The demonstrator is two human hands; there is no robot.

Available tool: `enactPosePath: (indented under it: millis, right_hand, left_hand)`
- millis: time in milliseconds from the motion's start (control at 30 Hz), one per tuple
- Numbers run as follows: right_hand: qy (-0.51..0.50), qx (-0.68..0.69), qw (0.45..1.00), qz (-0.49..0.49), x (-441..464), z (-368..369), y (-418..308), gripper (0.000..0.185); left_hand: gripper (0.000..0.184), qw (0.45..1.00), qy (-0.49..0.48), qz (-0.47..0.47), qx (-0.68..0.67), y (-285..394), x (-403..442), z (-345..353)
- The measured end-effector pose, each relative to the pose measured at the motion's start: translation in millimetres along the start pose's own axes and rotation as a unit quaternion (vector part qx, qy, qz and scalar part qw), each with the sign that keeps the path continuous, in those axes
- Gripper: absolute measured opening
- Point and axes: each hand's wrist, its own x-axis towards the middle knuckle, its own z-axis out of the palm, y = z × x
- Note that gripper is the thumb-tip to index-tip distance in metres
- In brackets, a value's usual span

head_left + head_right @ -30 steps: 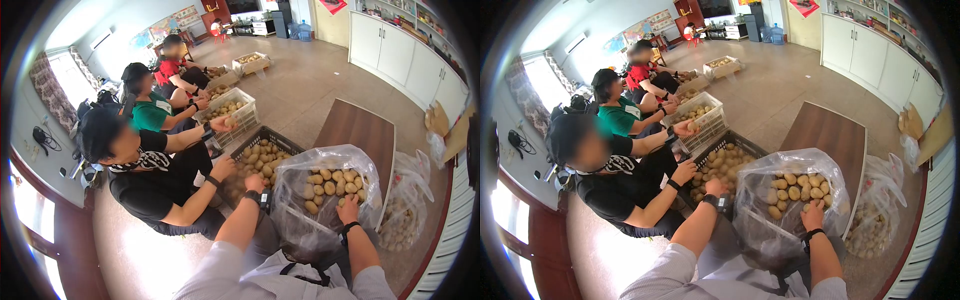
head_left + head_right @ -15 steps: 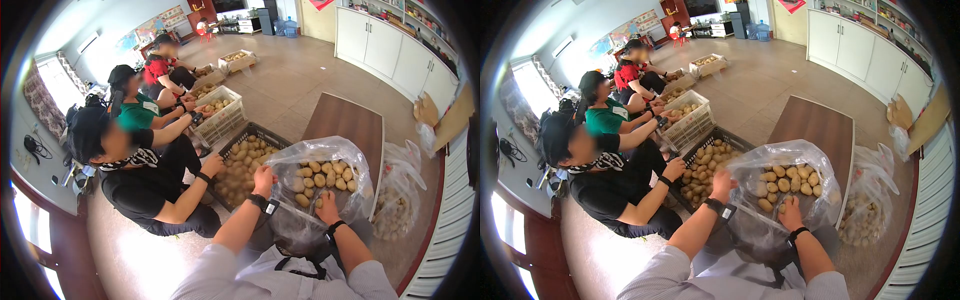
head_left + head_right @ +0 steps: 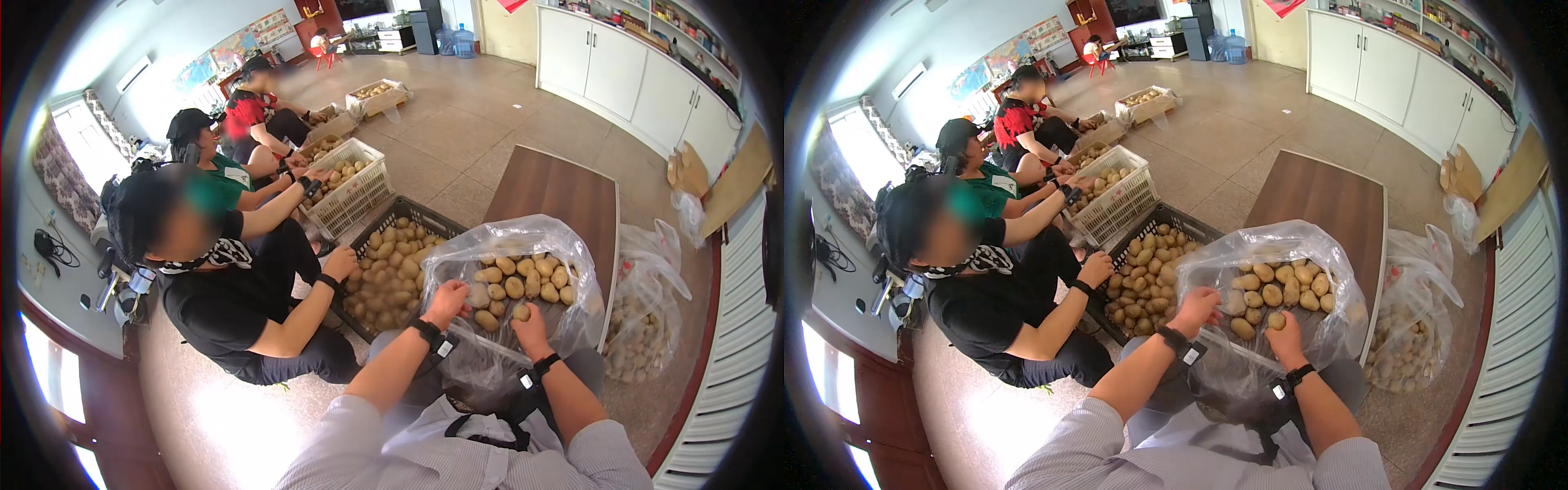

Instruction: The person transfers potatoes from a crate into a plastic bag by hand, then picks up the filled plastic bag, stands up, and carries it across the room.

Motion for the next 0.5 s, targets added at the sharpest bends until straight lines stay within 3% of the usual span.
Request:
enactPosePath:
  millis: [67, 167, 333, 367, 433, 500]
  right_hand:
    - [-0.122, 0.245, 0.952, 0.141, -1, -5, -22, 0.049]
    - [-0.212, 0.311, 0.915, 0.143, -2, -12, -49, 0.039]
    - [-0.261, 0.346, 0.895, 0.107, -5, -9, -83, 0.033]
    - [-0.281, 0.341, 0.893, 0.084, -4, -8, -86, 0.035]
    - [-0.271, 0.31, 0.909, 0.065, 0, -1, -85, 0.036]
    - [-0.261, 0.278, 0.923, 0.046, 2, 3, -86, 0.039]
  left_hand:
    - [0.026, 1.0, -0.005, -0.008, 0.0, 1, -3, 2]
    - [0.032, 0.998, -0.041, -0.026, 0.035, 3, -6, 5]
    - [0.044, 0.99, -0.121, -0.074, 0.019, 16, -21, 10]
    - [0.044, 0.99, -0.121, -0.074, 0.019, 16, -20, 10]
    - [0.037, 0.97, -0.22, -0.095, -0.046, 13, -15, 8]
    - [0.035, 0.968, -0.222, -0.097, -0.058, 9, -12, 6]
